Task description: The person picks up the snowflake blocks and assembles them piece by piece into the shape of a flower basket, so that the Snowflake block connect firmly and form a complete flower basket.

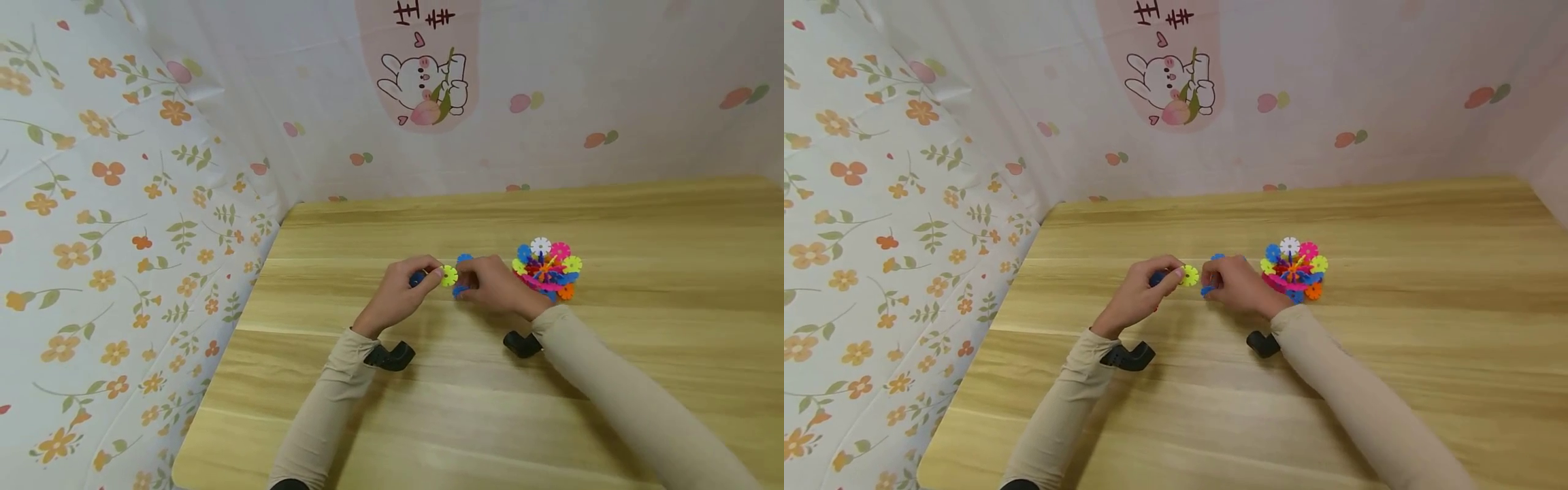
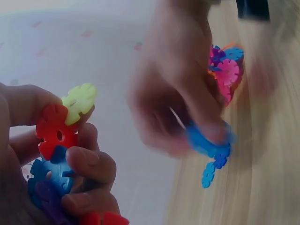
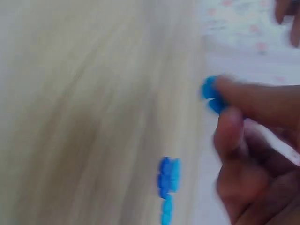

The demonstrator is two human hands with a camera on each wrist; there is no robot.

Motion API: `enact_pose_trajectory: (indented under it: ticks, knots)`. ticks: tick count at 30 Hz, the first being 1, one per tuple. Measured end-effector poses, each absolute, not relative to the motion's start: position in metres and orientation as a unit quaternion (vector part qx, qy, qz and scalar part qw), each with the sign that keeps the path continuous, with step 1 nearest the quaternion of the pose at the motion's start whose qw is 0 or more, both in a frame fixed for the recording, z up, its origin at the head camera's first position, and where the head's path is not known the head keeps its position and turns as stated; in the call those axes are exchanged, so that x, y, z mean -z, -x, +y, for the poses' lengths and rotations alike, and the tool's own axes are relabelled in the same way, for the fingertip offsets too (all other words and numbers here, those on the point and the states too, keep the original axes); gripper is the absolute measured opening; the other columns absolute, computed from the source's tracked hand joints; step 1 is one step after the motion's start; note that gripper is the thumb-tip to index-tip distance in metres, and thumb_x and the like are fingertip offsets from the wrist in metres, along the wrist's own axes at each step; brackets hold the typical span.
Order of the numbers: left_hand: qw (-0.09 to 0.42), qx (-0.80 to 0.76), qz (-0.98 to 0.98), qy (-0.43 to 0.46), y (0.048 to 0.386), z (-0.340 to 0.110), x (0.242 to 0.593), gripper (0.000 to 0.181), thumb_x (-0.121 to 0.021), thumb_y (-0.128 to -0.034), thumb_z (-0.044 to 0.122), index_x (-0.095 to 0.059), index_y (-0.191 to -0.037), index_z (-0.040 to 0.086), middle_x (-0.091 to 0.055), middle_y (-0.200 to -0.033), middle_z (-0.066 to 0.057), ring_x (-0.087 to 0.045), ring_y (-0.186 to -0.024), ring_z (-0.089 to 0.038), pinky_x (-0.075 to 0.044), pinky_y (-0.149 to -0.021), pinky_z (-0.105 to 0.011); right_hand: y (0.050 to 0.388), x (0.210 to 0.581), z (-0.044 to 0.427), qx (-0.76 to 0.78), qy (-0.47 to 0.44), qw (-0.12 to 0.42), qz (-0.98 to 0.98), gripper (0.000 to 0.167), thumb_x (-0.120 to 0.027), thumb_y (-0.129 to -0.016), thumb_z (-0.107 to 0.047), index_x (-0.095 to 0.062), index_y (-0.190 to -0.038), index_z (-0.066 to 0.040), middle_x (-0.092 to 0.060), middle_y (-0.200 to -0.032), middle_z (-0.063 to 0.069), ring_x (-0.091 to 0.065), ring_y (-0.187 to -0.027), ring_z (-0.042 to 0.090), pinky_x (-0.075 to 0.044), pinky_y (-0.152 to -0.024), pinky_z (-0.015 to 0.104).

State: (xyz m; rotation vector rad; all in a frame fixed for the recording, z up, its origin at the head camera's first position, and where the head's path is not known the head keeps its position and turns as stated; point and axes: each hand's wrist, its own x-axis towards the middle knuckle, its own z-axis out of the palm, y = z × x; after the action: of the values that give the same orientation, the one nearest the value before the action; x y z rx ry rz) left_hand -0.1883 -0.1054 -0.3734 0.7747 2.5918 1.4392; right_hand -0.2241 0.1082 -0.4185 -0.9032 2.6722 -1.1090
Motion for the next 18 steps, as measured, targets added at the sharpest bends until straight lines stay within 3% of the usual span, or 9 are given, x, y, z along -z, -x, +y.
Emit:
enact_pose_trajectory:
  ticks: [6,9,13,18]
  knots:
    - [0.028,-0.473,0.847,-0.242,0.189,-0.100,0.378,0.022,-0.052,-0.1036,0.023,-0.070,-0.099,0.011,-0.065,-0.083,-0.008,-0.052,-0.063,-0.014,-0.042,-0.057,-0.025,0.191,0.401,0.128,0.476,0.272,-0.057,0.834,0.004,-0.077,-0.085,-0.005,-0.074,-0.084,-0.008,-0.070,-0.076,-0.001,-0.066,-0.065,0.014,-0.054,-0.060,0.023]
    - [0.036,-0.486,0.839,-0.240,0.187,-0.095,0.379,0.022,-0.051,-0.1039,0.021,-0.068,-0.097,0.011,-0.062,-0.073,-0.007,-0.051,-0.051,-0.019,-0.039,-0.047,-0.025,0.180,0.399,0.129,0.466,0.287,-0.140,0.825,0.008,-0.079,-0.081,0.000,-0.076,-0.083,-0.007,-0.069,-0.074,-0.003,-0.065,-0.062,0.010,-0.054,-0.059,0.019]
    - [0.045,-0.501,0.828,-0.248,0.185,-0.087,0.380,0.023,-0.048,-0.1047,0.020,-0.067,-0.096,0.011,-0.061,-0.068,-0.004,-0.052,-0.048,-0.028,-0.034,-0.042,-0.025,0.173,0.400,0.126,0.434,0.296,-0.237,0.817,0.017,-0.082,-0.073,0.005,-0.077,-0.081,-0.008,-0.066,-0.069,-0.005,-0.059,-0.058,0.006,-0.049,-0.056,0.017]
    - [0.036,-0.518,0.816,-0.254,0.183,-0.079,0.379,0.024,-0.048,-0.1048,0.019,-0.068,-0.095,0.009,-0.064,-0.067,-0.003,-0.054,-0.048,-0.023,-0.032,-0.043,-0.024,0.167,0.402,0.123,0.379,0.321,-0.341,0.799,0.021,-0.085,-0.067,0.009,-0.076,-0.082,-0.004,-0.065,-0.070,0.001,-0.054,-0.054,0.008,-0.046,-0.049,0.021]
